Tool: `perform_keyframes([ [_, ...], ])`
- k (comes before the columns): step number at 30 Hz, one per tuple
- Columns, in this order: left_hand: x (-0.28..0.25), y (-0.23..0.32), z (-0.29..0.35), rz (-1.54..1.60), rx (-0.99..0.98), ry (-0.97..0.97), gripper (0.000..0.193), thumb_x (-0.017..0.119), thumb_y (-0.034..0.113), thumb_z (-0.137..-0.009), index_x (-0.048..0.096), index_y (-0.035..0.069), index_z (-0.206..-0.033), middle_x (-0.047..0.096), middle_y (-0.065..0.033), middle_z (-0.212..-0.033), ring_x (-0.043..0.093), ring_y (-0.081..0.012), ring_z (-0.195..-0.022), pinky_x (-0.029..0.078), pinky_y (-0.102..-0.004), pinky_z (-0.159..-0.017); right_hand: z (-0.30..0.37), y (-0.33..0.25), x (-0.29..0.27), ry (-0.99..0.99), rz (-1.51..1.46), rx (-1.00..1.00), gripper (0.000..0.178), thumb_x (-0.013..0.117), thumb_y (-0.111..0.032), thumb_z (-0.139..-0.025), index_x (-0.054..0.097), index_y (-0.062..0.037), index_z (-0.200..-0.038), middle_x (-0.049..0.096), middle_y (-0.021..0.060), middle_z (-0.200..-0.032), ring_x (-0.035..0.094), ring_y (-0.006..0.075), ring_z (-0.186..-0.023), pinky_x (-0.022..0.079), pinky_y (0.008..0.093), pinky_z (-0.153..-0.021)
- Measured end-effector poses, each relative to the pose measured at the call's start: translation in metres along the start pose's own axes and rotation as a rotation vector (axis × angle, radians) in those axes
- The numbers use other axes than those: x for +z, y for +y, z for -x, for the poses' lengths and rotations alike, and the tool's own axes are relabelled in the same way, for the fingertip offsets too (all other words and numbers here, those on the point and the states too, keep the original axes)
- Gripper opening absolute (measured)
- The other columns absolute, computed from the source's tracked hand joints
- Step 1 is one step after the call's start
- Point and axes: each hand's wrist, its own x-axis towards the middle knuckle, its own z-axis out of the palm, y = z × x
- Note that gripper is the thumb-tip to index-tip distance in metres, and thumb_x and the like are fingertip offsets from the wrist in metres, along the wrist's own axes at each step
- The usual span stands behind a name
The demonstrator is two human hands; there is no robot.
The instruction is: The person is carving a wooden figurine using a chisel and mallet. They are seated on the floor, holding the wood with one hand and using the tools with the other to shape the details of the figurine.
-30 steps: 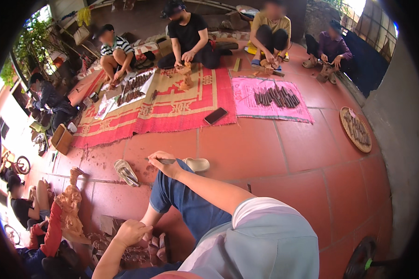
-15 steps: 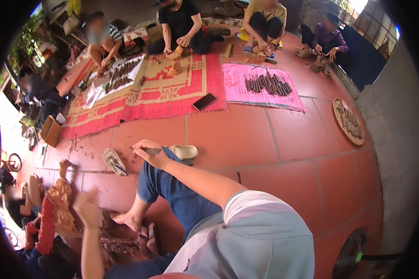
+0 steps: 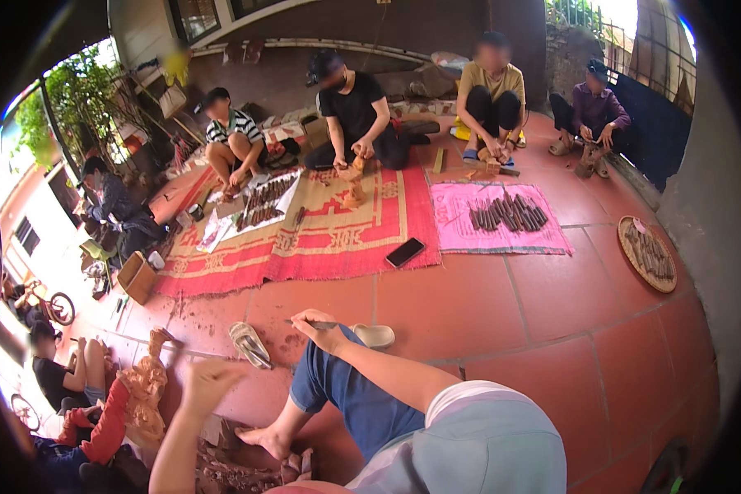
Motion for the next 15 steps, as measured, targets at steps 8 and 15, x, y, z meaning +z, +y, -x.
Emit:
perform_keyframes([
  [8, 0.042, 0.016, 0.049, -0.259, 0.208, -0.196, 0.015, 0.076, 0.016, -0.074, 0.078, 0.014, -0.089, 0.064, -0.0065, -0.066, 0.061, -0.0247, -0.057, 0.049, -0.0332, -0.052, 0.005, -0.007, -0.006, 0.029, 0.087, -0.113, 0.018, 0.063, -0.017, -0.093, 0.070, -0.0009, -0.092, 0.068, 0.0085, -0.102, 0.064, 0.0137, -0.091, 0.049, 0.0273, -0.082],
  [15, 0.053, 0.003, 0.072, 0.465, -0.607, 0.034, 0.008, 0.069, 0.010, -0.089, 0.070, 0.004, -0.084, 0.059, -0.0004, -0.062, 0.055, -0.0071, -0.055, 0.042, -0.0223, -0.052, 0.004, -0.012, -0.001, 0.031, 0.000, -0.086, 0.018, 0.063, -0.017, -0.093, 0.069, -0.0007, -0.092, 0.068, 0.0086, -0.100, 0.063, 0.0129, -0.088, 0.050, 0.0269, -0.080],
])
